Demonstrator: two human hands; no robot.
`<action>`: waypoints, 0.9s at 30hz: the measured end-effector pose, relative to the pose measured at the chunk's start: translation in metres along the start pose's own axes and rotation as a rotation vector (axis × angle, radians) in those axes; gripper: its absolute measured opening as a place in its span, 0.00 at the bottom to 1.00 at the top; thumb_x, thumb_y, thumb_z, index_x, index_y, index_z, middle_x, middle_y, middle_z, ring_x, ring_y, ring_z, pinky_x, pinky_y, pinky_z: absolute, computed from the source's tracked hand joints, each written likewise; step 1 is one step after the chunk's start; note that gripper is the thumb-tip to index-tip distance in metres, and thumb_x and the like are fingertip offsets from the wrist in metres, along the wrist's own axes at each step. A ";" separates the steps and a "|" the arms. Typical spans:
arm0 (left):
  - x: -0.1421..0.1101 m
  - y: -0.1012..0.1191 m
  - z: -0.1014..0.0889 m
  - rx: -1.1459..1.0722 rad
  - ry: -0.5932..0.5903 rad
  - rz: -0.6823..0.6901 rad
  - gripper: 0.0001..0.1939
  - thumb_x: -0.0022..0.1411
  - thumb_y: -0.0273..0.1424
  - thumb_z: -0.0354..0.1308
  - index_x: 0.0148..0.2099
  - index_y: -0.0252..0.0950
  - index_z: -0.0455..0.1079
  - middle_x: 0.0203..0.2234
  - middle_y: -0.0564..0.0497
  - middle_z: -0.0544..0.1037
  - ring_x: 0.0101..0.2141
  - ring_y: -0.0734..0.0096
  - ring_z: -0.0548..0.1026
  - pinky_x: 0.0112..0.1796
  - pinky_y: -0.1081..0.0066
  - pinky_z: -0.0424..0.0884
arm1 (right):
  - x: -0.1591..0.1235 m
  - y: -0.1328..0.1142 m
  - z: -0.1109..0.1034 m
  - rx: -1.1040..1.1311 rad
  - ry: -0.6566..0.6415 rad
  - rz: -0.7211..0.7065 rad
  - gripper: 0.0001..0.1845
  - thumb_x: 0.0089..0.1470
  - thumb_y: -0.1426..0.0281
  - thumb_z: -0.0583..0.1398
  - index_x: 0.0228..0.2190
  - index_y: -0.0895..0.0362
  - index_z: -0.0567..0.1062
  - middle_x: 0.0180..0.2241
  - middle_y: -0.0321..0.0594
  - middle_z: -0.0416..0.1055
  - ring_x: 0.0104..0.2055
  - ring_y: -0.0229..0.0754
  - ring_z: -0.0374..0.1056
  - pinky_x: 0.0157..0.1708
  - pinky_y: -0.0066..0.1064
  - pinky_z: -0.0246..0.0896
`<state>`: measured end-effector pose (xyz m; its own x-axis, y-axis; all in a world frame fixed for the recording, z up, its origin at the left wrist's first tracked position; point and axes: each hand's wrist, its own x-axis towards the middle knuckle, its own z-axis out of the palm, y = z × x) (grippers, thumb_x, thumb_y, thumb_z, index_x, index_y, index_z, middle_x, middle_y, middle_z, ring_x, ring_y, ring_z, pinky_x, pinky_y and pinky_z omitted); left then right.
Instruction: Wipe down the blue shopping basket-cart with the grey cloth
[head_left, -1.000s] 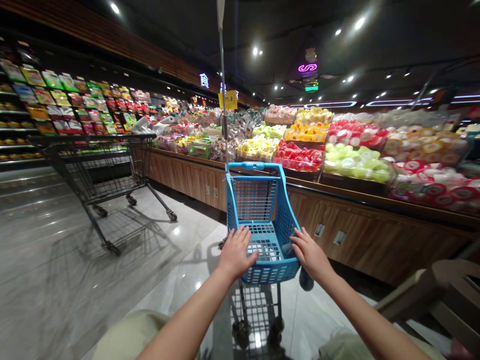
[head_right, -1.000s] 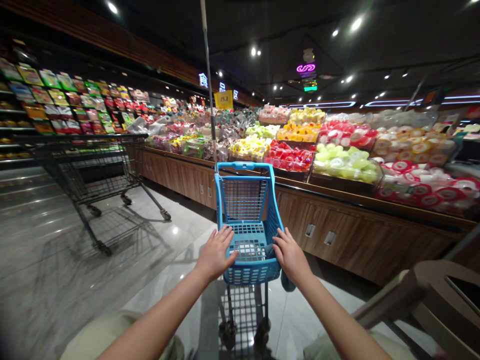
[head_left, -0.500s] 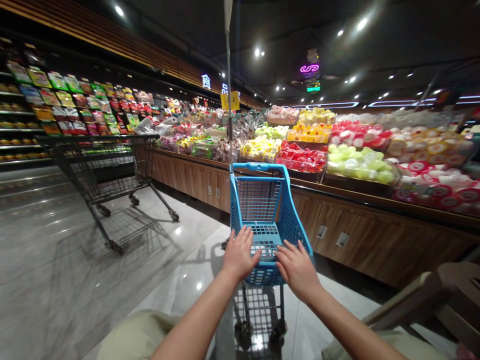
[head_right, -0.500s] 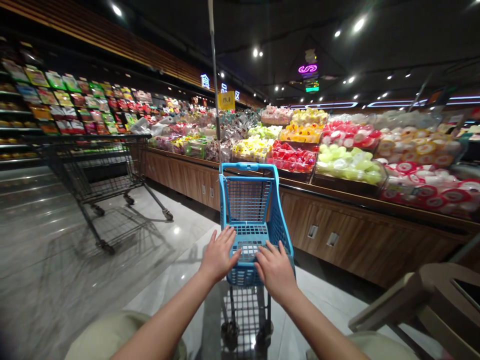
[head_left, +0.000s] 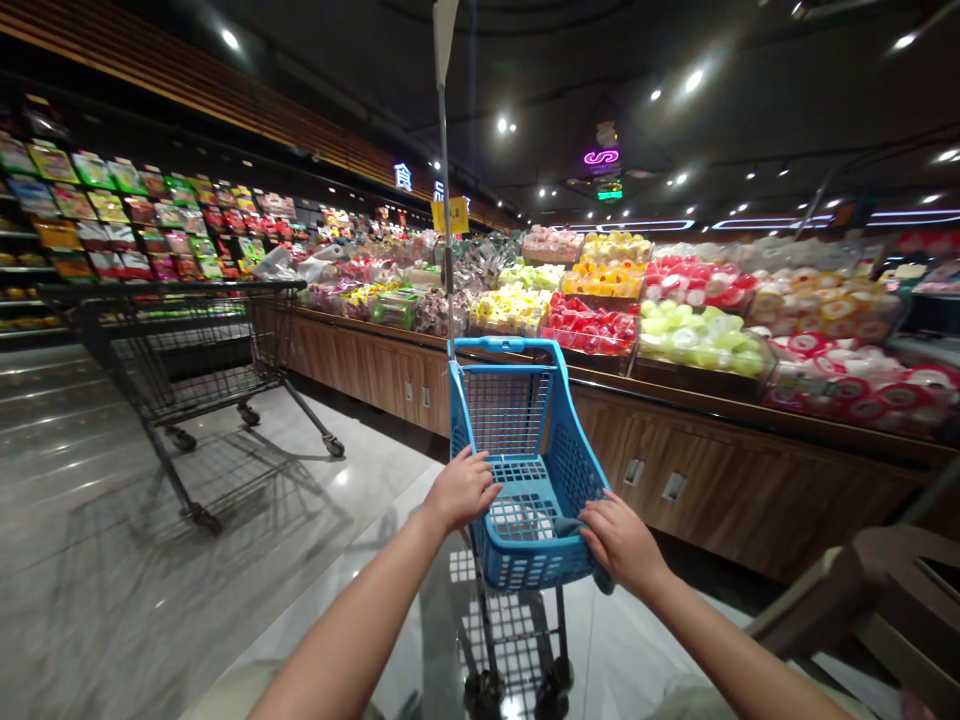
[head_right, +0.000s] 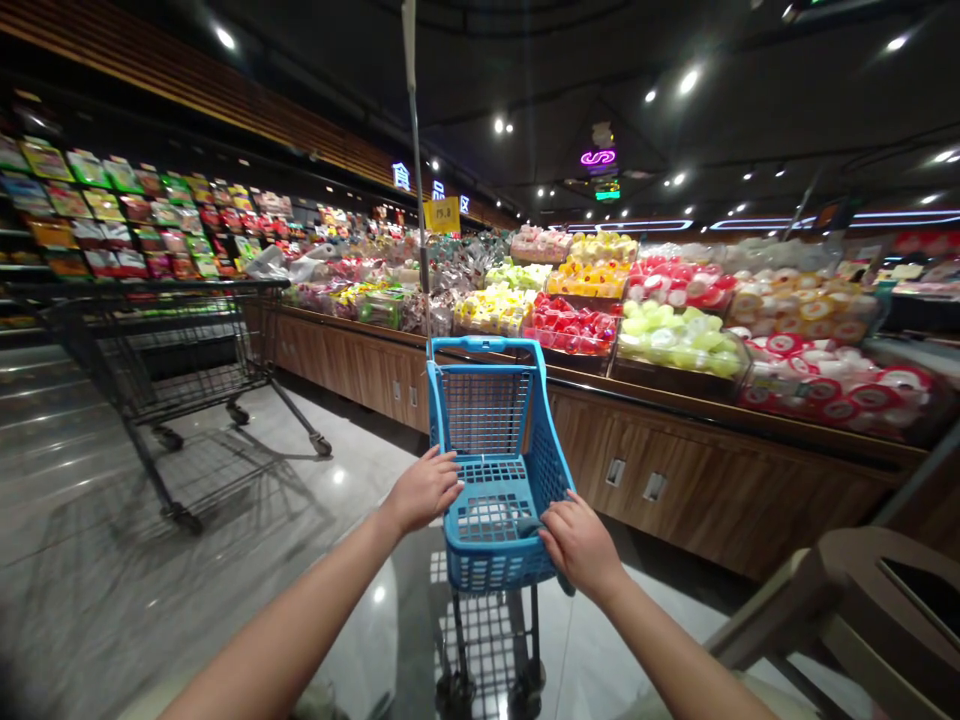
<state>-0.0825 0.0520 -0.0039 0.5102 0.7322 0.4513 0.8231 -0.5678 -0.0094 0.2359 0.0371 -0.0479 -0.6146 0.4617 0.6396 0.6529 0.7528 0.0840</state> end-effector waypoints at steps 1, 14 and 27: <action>0.002 -0.001 0.000 -0.010 -0.003 0.017 0.16 0.69 0.35 0.48 0.37 0.37 0.77 0.40 0.48 0.81 0.55 0.61 0.70 0.61 0.53 0.54 | -0.001 0.003 0.001 0.000 0.002 -0.013 0.11 0.64 0.67 0.51 0.41 0.56 0.72 0.39 0.43 0.75 0.45 0.44 0.71 0.58 0.49 0.56; -0.004 0.067 0.012 -0.063 0.071 -0.011 0.18 0.67 0.41 0.50 0.50 0.38 0.72 0.49 0.46 0.77 0.56 0.59 0.68 0.62 0.53 0.54 | -0.015 0.081 -0.008 0.091 -0.086 0.056 0.12 0.63 0.68 0.52 0.42 0.54 0.74 0.44 0.43 0.75 0.54 0.46 0.68 0.62 0.53 0.53; 0.016 0.063 0.016 -0.063 0.052 -0.050 0.24 0.68 0.44 0.47 0.56 0.35 0.70 0.58 0.42 0.70 0.61 0.53 0.62 0.58 0.51 0.58 | -0.017 0.065 -0.007 0.110 0.052 0.245 0.17 0.65 0.65 0.49 0.40 0.55 0.77 0.45 0.42 0.77 0.52 0.49 0.70 0.58 0.55 0.59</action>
<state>-0.0184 0.0342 -0.0112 0.4541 0.7404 0.4956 0.8290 -0.5549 0.0694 0.2922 0.0749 -0.0481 -0.4185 0.6140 0.6692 0.7258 0.6690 -0.1600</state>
